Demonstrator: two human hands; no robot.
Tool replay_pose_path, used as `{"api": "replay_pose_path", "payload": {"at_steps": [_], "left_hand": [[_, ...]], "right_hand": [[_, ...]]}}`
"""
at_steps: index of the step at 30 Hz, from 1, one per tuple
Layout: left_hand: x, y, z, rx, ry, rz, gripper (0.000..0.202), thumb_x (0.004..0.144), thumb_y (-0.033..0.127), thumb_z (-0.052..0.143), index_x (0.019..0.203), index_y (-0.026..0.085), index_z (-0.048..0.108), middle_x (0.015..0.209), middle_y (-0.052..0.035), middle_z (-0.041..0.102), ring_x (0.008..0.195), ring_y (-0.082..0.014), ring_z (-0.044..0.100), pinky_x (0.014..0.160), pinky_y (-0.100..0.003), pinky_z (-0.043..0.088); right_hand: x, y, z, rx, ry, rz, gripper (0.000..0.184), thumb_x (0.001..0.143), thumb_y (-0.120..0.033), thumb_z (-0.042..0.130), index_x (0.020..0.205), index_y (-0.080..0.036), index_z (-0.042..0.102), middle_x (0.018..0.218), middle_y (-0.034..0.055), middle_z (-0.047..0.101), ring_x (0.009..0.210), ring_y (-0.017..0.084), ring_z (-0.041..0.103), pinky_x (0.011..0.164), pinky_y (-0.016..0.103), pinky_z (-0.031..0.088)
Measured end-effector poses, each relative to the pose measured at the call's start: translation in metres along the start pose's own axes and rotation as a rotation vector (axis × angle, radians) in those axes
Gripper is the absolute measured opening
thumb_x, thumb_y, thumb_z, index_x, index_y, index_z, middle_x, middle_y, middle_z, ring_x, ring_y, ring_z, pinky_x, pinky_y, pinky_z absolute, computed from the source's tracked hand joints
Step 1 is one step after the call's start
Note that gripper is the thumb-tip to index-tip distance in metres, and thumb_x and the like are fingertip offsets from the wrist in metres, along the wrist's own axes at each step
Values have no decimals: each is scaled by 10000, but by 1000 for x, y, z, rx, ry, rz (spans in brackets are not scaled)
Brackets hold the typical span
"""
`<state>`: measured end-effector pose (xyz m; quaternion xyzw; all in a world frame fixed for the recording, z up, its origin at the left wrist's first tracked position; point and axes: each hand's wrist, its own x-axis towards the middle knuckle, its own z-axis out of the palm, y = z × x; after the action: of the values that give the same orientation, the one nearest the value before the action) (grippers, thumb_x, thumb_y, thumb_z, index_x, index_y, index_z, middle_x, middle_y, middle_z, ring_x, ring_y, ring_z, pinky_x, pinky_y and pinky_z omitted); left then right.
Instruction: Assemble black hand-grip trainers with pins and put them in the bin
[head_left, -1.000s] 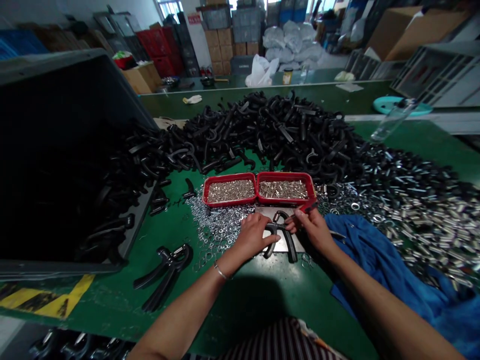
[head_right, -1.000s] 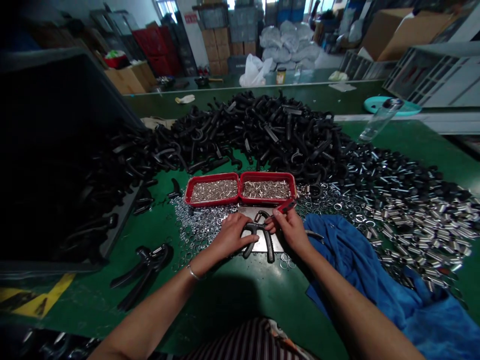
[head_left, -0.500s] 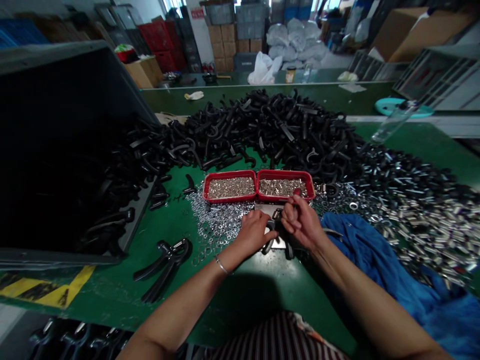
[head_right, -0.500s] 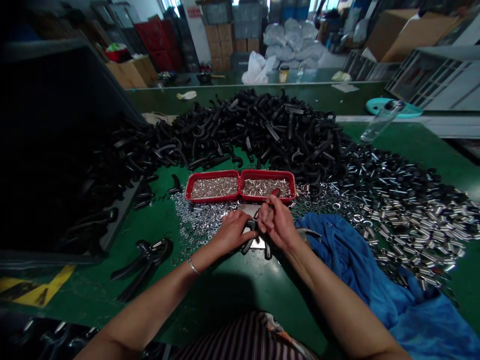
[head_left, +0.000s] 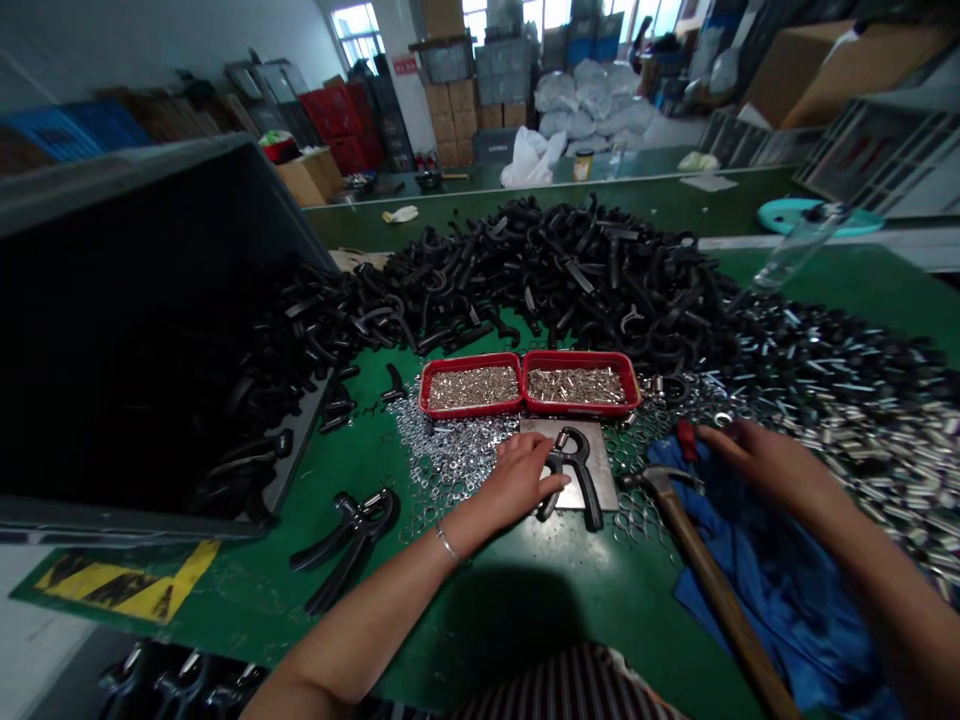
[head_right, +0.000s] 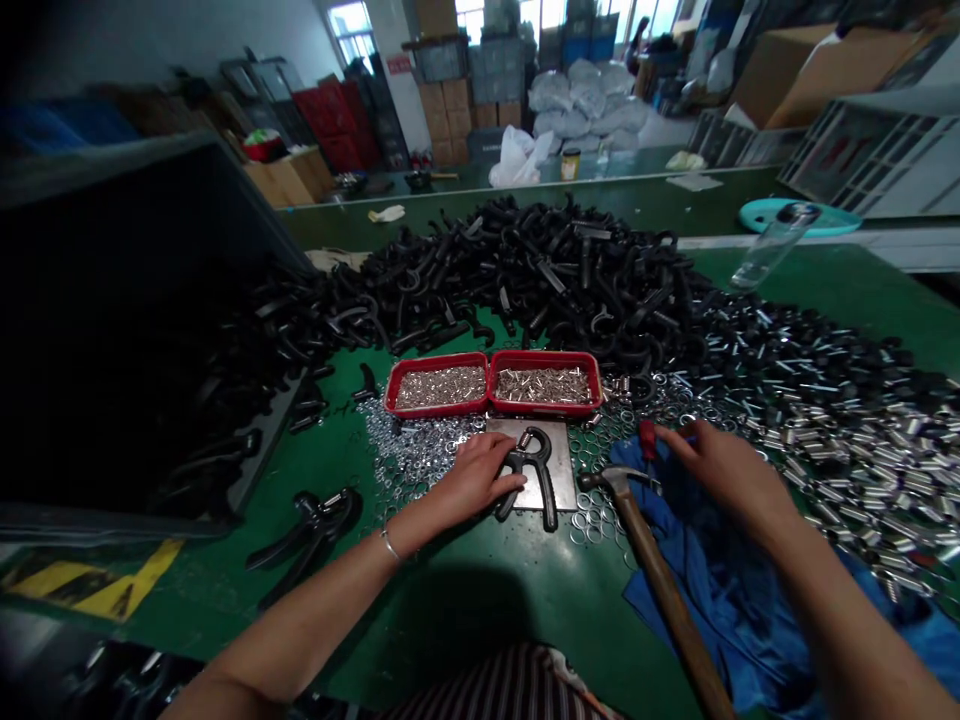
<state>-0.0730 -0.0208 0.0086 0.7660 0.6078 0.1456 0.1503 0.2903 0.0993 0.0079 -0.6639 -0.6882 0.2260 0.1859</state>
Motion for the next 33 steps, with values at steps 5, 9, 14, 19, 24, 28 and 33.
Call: {"api": "replay_pose_path", "payload": {"at_steps": [5,9,14,19,24,28,33], "left_hand": [[31,-64,-62,246,172,-161,321,997,264,420,1180,164,664,1138,-150,643,1118,-284,537,994,-440,396],[52,-116,-85,494,83,-359,218,861,128,535,956,74,724,996,-213,680,1019,-321,622,919,-428,449],[53,-127,-71,556,94,-310,269,863,84,470,975,67,714,1031,-224,686,1020,-323,640,932,-427,453],[49,-132,-61,551,134,-316,334,913,75,373,1051,82,677,1073,-210,669,1055,-309,621,957,-429,438],[50,-136,-61,516,144,-311,307,929,95,381,1022,103,673,1048,-183,686,1027,-294,626,957,-408,431],[48,-133,-61,522,155,-327,294,917,88,389,1016,111,665,1036,-179,690,1010,-297,631,927,-409,439],[45,-128,-60,546,199,-350,282,938,133,382,1031,142,648,1093,-173,677,1101,-325,594,906,-430,437]], "right_hand": [[13,-69,10,123,137,-537,66,861,-313,697,913,-315,739,874,96,716,734,303,651,699,461,492],[17,-179,77,17,-82,-822,140,909,-178,604,872,-209,736,888,94,725,848,261,640,794,400,478],[40,-271,152,-134,-180,-929,143,860,-122,631,775,-154,741,870,99,728,919,230,606,937,357,398],[56,-287,180,-247,-225,-904,91,840,-136,666,837,-113,754,935,154,734,1003,273,588,954,367,368],[57,-282,182,-258,-222,-892,133,868,-188,662,954,-140,751,1012,128,727,1038,263,570,958,352,358],[56,-283,182,-212,-221,-864,120,850,-165,661,930,-140,747,1002,131,730,1032,268,567,943,360,373],[54,-281,183,-63,-219,-817,108,876,-127,608,878,-102,714,979,158,727,1008,257,578,988,380,366]]}}
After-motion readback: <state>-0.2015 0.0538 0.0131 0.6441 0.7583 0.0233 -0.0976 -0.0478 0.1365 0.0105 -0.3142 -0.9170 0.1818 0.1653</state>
